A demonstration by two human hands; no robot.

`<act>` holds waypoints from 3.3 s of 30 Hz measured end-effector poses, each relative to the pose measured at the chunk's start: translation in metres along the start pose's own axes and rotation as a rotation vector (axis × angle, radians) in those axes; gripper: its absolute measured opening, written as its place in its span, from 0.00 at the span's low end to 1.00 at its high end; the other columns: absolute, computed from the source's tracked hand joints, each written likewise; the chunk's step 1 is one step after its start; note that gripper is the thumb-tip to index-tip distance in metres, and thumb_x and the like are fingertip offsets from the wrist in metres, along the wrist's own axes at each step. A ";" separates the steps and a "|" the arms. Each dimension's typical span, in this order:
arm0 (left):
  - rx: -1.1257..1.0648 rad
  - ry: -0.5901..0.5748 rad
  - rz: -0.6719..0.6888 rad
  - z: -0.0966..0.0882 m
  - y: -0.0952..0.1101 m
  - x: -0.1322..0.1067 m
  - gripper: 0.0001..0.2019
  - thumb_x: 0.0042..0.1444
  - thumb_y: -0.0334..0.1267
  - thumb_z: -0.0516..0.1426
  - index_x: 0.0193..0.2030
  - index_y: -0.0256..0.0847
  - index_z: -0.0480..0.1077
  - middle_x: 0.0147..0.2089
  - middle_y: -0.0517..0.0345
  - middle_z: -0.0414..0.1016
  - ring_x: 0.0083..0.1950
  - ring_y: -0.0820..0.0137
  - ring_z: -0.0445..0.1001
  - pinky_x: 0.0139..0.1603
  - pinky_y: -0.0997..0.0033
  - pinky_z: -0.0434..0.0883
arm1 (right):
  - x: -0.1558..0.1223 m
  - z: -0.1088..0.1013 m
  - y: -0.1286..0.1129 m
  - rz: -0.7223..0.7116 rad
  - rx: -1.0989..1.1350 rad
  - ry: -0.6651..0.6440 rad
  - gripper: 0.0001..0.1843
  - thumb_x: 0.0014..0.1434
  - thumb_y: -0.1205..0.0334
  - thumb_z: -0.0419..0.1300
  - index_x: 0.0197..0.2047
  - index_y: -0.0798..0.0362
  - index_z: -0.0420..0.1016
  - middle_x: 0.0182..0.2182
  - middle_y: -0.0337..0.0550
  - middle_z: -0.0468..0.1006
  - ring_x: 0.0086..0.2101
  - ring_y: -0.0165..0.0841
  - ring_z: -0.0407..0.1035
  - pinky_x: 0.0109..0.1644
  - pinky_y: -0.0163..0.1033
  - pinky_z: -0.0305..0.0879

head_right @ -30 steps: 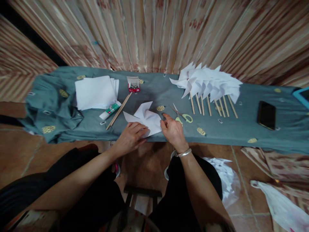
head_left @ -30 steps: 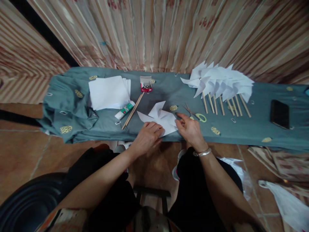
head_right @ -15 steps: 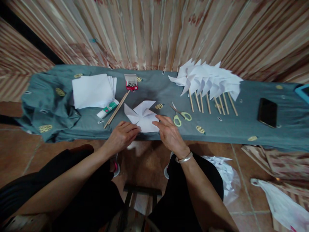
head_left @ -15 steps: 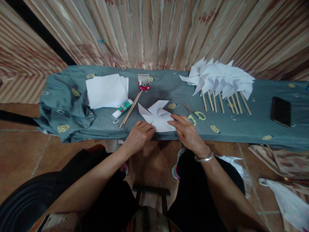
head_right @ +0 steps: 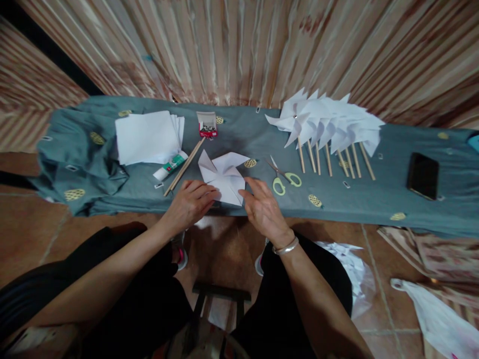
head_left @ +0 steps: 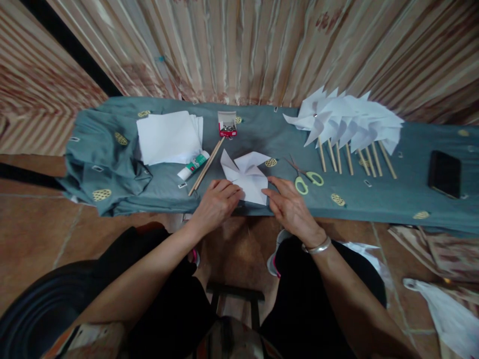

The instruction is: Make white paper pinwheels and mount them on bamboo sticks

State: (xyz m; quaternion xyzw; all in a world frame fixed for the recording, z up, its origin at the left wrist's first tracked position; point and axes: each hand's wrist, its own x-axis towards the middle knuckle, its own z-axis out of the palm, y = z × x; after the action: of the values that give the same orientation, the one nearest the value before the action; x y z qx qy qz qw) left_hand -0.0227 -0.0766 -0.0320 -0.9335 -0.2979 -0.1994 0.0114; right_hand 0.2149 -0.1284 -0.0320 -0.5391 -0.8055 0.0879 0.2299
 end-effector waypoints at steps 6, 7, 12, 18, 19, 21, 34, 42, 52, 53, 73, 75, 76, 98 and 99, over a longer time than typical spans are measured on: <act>-0.004 -0.029 0.017 0.005 0.006 0.007 0.10 0.67 0.35 0.51 0.45 0.37 0.73 0.43 0.51 0.78 0.43 0.64 0.72 0.42 0.63 0.65 | 0.000 0.000 -0.003 0.000 0.033 0.037 0.19 0.65 0.68 0.51 0.54 0.51 0.76 0.63 0.53 0.67 0.61 0.47 0.61 0.63 0.60 0.63; -0.010 -0.032 0.011 0.006 0.006 0.006 0.10 0.67 0.34 0.50 0.45 0.37 0.73 0.42 0.51 0.78 0.42 0.64 0.72 0.42 0.63 0.66 | 0.000 -0.001 -0.003 0.009 0.044 0.035 0.19 0.65 0.68 0.51 0.55 0.50 0.76 0.63 0.52 0.67 0.61 0.47 0.61 0.64 0.60 0.63; -0.115 -0.013 -0.057 0.010 0.004 0.001 0.10 0.66 0.33 0.52 0.45 0.35 0.74 0.41 0.49 0.78 0.44 0.64 0.74 0.44 0.63 0.72 | 0.004 0.000 -0.004 0.076 0.105 0.060 0.19 0.65 0.63 0.55 0.58 0.50 0.73 0.65 0.54 0.63 0.64 0.47 0.59 0.66 0.60 0.60; -0.245 0.019 -0.150 0.014 0.003 0.000 0.11 0.66 0.35 0.52 0.45 0.37 0.75 0.41 0.49 0.78 0.43 0.65 0.75 0.44 0.64 0.75 | 0.021 0.015 -0.005 0.155 0.242 0.116 0.13 0.64 0.57 0.58 0.50 0.44 0.78 0.68 0.45 0.60 0.67 0.44 0.54 0.66 0.57 0.61; -0.253 0.017 -0.153 0.014 0.003 0.000 0.11 0.66 0.34 0.52 0.45 0.37 0.75 0.41 0.49 0.79 0.43 0.65 0.75 0.44 0.64 0.75 | 0.025 0.016 -0.005 0.161 0.258 0.122 0.11 0.64 0.56 0.58 0.47 0.44 0.79 0.67 0.44 0.61 0.67 0.45 0.54 0.66 0.58 0.61; -0.267 0.011 -0.156 0.013 0.002 0.000 0.11 0.66 0.34 0.51 0.45 0.36 0.75 0.42 0.49 0.79 0.44 0.65 0.75 0.45 0.64 0.75 | 0.031 0.015 -0.007 0.170 0.296 0.120 0.10 0.63 0.55 0.60 0.44 0.44 0.80 0.66 0.44 0.63 0.67 0.45 0.56 0.67 0.59 0.59; -0.353 0.012 -0.262 0.013 -0.001 0.002 0.12 0.66 0.33 0.51 0.51 0.39 0.72 0.40 0.51 0.80 0.41 0.65 0.77 0.43 0.66 0.75 | 0.035 0.018 -0.002 0.221 0.443 0.116 0.10 0.60 0.52 0.62 0.43 0.45 0.80 0.63 0.47 0.69 0.66 0.43 0.58 0.68 0.60 0.55; -0.337 0.058 -0.268 0.017 -0.001 0.001 0.15 0.66 0.32 0.51 0.58 0.35 0.66 0.38 0.52 0.78 0.38 0.66 0.78 0.41 0.67 0.75 | 0.045 0.032 -0.001 0.274 0.417 0.173 0.10 0.62 0.53 0.60 0.35 0.47 0.80 0.60 0.47 0.72 0.63 0.44 0.62 0.68 0.60 0.57; -0.379 0.071 -0.175 0.014 0.002 -0.003 0.14 0.67 0.32 0.50 0.56 0.39 0.69 0.44 0.51 0.76 0.45 0.68 0.77 0.45 0.69 0.76 | 0.043 0.037 -0.012 0.227 0.117 0.199 0.10 0.62 0.58 0.59 0.32 0.50 0.78 0.62 0.50 0.69 0.67 0.47 0.53 0.67 0.60 0.56; -0.381 0.071 -0.174 0.014 0.002 -0.003 0.13 0.67 0.32 0.50 0.55 0.39 0.70 0.44 0.51 0.76 0.45 0.68 0.77 0.46 0.68 0.76 | 0.043 0.037 -0.012 0.228 0.106 0.197 0.10 0.62 0.58 0.59 0.32 0.50 0.78 0.62 0.50 0.69 0.67 0.48 0.52 0.67 0.60 0.56; -0.332 0.065 -0.195 0.018 0.002 -0.002 0.10 0.64 0.29 0.53 0.48 0.35 0.75 0.41 0.50 0.79 0.42 0.66 0.78 0.43 0.68 0.76 | 0.044 0.044 -0.021 0.176 -0.026 0.266 0.13 0.65 0.52 0.57 0.34 0.50 0.75 0.61 0.51 0.69 0.66 0.46 0.55 0.65 0.57 0.58; -0.330 0.069 -0.193 0.018 0.002 -0.001 0.10 0.64 0.29 0.53 0.48 0.35 0.74 0.41 0.50 0.79 0.42 0.66 0.78 0.43 0.69 0.76 | 0.043 0.043 -0.023 0.178 -0.022 0.246 0.13 0.66 0.53 0.57 0.34 0.51 0.76 0.61 0.52 0.69 0.66 0.46 0.55 0.65 0.56 0.58; -0.330 0.072 -0.191 0.018 0.002 -0.001 0.10 0.64 0.29 0.54 0.48 0.35 0.74 0.41 0.50 0.79 0.42 0.66 0.78 0.43 0.69 0.76 | 0.042 0.043 -0.024 0.181 -0.022 0.239 0.13 0.66 0.54 0.56 0.35 0.52 0.76 0.61 0.53 0.69 0.66 0.46 0.55 0.65 0.56 0.59; -0.480 0.041 -0.263 0.018 0.003 -0.001 0.12 0.63 0.29 0.53 0.51 0.37 0.74 0.47 0.48 0.78 0.49 0.65 0.78 0.51 0.65 0.76 | 0.035 0.041 -0.029 0.164 -0.069 0.227 0.14 0.68 0.57 0.53 0.42 0.50 0.79 0.61 0.52 0.70 0.65 0.46 0.57 0.63 0.55 0.61; -0.479 0.043 -0.265 0.018 0.003 -0.001 0.12 0.63 0.29 0.53 0.50 0.37 0.74 0.47 0.48 0.78 0.48 0.65 0.78 0.51 0.65 0.76 | 0.035 0.041 -0.029 0.159 -0.071 0.228 0.14 0.68 0.57 0.53 0.42 0.50 0.79 0.61 0.52 0.70 0.65 0.46 0.57 0.63 0.55 0.60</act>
State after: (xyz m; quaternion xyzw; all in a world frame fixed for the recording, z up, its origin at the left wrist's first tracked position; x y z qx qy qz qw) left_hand -0.0156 -0.0770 -0.0485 -0.8580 -0.3615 -0.2835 -0.2297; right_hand 0.1613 -0.1040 -0.0475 -0.6154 -0.7314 0.0156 0.2932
